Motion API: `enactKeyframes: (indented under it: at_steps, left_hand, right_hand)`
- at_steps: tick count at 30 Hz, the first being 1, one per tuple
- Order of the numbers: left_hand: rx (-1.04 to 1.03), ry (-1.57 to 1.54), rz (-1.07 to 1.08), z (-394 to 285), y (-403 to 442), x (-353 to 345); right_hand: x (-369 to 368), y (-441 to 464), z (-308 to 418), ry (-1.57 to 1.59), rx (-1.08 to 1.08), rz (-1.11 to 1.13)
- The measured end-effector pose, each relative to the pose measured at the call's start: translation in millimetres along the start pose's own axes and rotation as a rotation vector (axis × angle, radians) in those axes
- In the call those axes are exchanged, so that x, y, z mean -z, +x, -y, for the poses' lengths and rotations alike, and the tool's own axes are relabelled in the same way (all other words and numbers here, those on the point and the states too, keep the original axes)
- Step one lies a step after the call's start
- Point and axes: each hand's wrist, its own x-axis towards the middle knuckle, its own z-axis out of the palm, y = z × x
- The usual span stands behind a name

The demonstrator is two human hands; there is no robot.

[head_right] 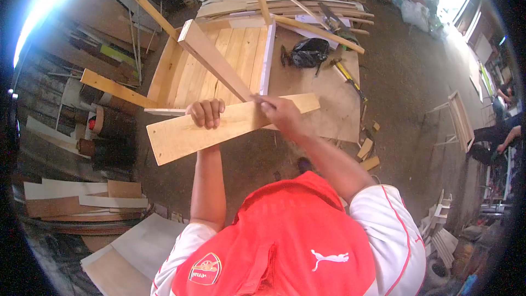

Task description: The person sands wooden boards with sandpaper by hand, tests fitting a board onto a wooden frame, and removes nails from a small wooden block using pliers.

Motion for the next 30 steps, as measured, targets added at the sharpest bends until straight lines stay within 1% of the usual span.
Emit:
enactKeyframes:
  at_steps: [1,4,5,7,8,10,11,13,15,16,19,21,23,24,25,27,28,30]
  left_hand:
    - [0.008,-0.001,0.010,-0.1,1.4,-1.2]
    - [0.027,-0.044,0.043,1.8,1.9,0.1]
    - [0.036,-0.048,0.046,2.8,3.6,0.5]
    - [0.073,-0.055,0.046,0.3,2.9,-3.9]
    - [0.073,-0.054,0.054,1.5,4.0,-3.5]
    - [0.076,-0.051,0.069,2.4,5.3,-2.7]
    - [0.083,-0.053,0.115,3.1,5.3,-2.2]
    - [0.082,-0.050,0.213,4.0,11.3,2.7]
    - [0.103,-0.085,0.225,7.3,12.9,1.5]
    - [0.114,-0.099,0.218,10.1,14.7,-3.6]
    - [0.125,-0.095,0.224,13.2,22.1,-18.1]
    - [0.091,-0.059,0.228,14.4,27.6,-28.4]
    - [0.037,0.143,0.119,16.4,21.8,-15.6]
    - [0.055,0.266,-0.045,6.6,15.6,-26.4]
    - [0.072,0.388,-0.209,-1.4,13.7,-36.8]
    - [0.082,-0.120,0.139,-35.3,25.0,-36.9]
    - [0.124,-0.122,0.063,-49.4,21.4,-37.6]
    - [0.207,-0.121,-0.092,-75.5,2.4,-40.4]
  right_hand:
    - [8.8,0.6,-4.6,-0.085,-0.096,0.023]
    - [22.4,3.6,-13.2,-0.251,-0.212,0.036]
    - [19.1,6.0,-12.5,-0.152,-0.075,0.027]
    - [1.4,-2.0,18.7,0.057,0.182,0.012]
    - [-5.7,-5.3,30.5,0.198,0.114,0.061]
    - [4.6,0.9,41.1,0.004,0.006,0.088]
    - [11.5,2.8,47.4,-0.094,-0.047,0.102]
    - [19.6,13.2,53.6,-0.209,0.120,-0.050]
    - [11.3,25.5,39.9,-0.201,0.475,-0.278]
    - [2.9,29.2,38.5,-0.037,0.328,-0.176]
    - [-14.2,36.8,27.0,0.389,0.222,-0.116]
    - [-14.3,42.3,18.0,0.350,0.269,-0.160]
    - [-10.5,47.1,18.7,0.284,0.307,-0.228]
    - [-8.9,56.3,13.2,0.328,0.337,-0.261]
    - [-5.1,62.9,10.3,0.321,0.314,-0.303]
    - [4.2,72.5,3.5,0.305,0.264,-0.389]
    - [2.8,80.1,-14.2,0.353,0.286,-0.435]
    - [7.0,81.1,-30.1,0.221,0.237,-0.487]
